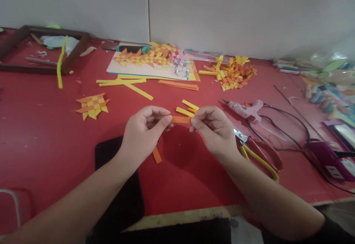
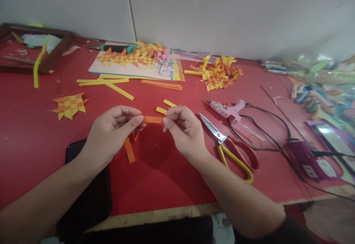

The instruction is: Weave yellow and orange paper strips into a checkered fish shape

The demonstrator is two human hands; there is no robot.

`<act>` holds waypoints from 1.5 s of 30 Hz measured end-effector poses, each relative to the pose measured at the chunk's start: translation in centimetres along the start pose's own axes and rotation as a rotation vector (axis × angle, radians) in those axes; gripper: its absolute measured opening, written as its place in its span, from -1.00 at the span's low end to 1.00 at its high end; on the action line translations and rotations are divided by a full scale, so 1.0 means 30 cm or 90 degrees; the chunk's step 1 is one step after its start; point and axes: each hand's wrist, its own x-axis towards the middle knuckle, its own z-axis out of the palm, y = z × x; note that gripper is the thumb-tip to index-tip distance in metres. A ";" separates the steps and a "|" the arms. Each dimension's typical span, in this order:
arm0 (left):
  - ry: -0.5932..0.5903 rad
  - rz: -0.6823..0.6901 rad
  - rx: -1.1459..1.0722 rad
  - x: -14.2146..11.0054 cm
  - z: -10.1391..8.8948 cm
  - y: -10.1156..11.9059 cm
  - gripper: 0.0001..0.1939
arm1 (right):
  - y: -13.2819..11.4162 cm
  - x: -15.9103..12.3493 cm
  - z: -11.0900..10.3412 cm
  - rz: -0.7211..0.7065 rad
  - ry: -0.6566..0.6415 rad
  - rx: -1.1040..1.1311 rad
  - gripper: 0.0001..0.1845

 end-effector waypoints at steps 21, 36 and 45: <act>0.004 -0.001 0.009 0.012 -0.009 -0.002 -0.78 | 0.009 -0.006 0.010 -0.006 0.042 -0.028 -0.83; 0.019 0.205 0.386 -0.002 -0.017 0.015 -0.75 | 0.027 -0.006 -0.013 0.010 -0.085 -0.144 -0.85; -0.201 0.378 0.833 -0.051 -0.009 -0.056 -0.49 | 0.056 0.048 -0.054 -0.189 0.064 -0.536 -0.92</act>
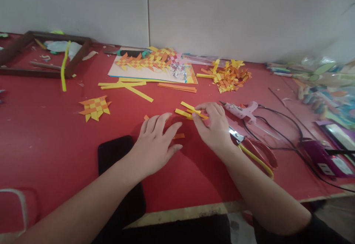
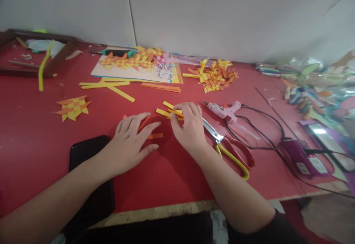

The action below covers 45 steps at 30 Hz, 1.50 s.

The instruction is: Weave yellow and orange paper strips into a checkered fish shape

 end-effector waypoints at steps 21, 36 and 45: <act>0.128 -0.017 0.001 0.045 -0.022 -0.051 -0.63 | -0.010 -0.031 -0.028 -0.056 -0.223 0.092 -0.78; 0.079 -0.015 -0.194 0.051 -0.023 -0.054 -0.89 | -0.002 -0.051 -0.056 -0.001 -0.235 0.170 -0.72; 0.179 -0.205 -0.486 0.055 -0.044 -0.038 -0.83 | -0.009 -0.058 -0.052 0.140 -0.140 0.406 -0.80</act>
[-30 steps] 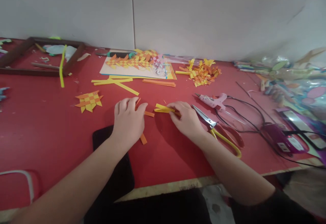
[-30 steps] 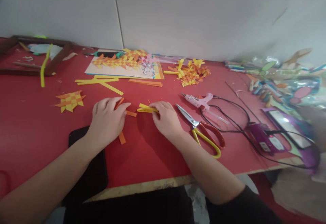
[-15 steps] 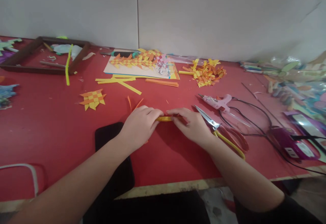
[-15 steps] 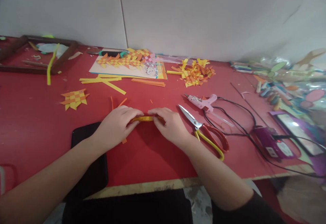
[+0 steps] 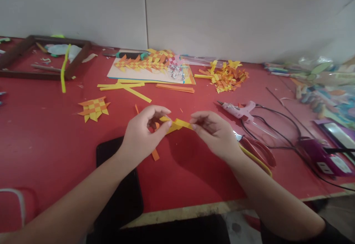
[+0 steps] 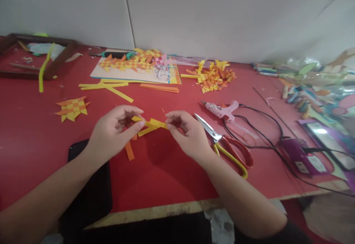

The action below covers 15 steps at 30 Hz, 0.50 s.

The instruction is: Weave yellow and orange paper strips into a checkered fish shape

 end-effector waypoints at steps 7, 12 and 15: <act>-0.057 -0.188 -0.269 0.005 0.014 0.000 -0.79 | -0.003 -0.001 0.002 0.052 -0.008 0.075 -0.79; -0.098 -0.186 -0.174 -0.008 0.017 0.004 -0.69 | -0.010 -0.009 -0.007 0.029 -0.024 -0.052 -0.72; -0.134 -0.155 -0.072 -0.015 0.009 0.024 -0.72 | -0.020 -0.017 -0.009 0.019 -0.113 -0.138 -0.58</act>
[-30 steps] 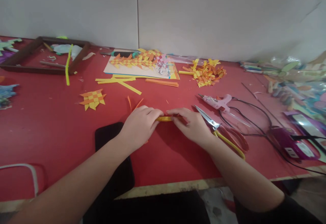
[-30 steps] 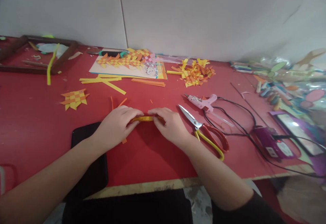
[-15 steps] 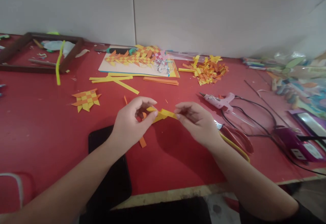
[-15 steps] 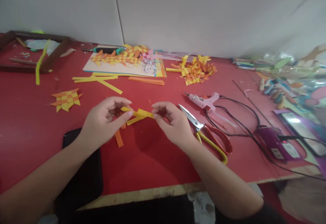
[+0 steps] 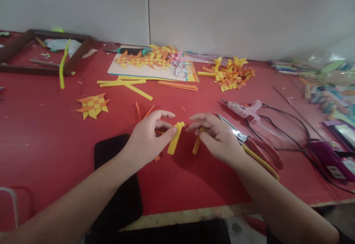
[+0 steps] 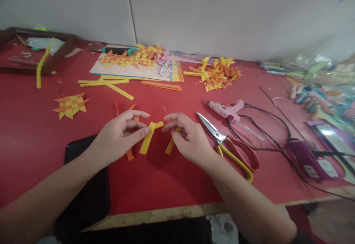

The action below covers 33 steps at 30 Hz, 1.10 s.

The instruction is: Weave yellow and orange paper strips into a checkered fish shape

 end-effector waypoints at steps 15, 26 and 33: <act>0.017 0.238 0.511 -0.018 0.009 -0.017 -0.91 | -0.004 0.024 -0.025 -0.198 -0.067 -0.226 -0.83; -0.128 0.395 0.589 -0.026 0.027 -0.008 -0.89 | -0.002 0.030 -0.069 -0.139 -0.182 -0.223 -0.83; -0.118 0.361 0.665 -0.113 0.082 -0.012 -0.70 | 0.008 0.042 0.000 -0.161 -0.125 -0.159 -0.94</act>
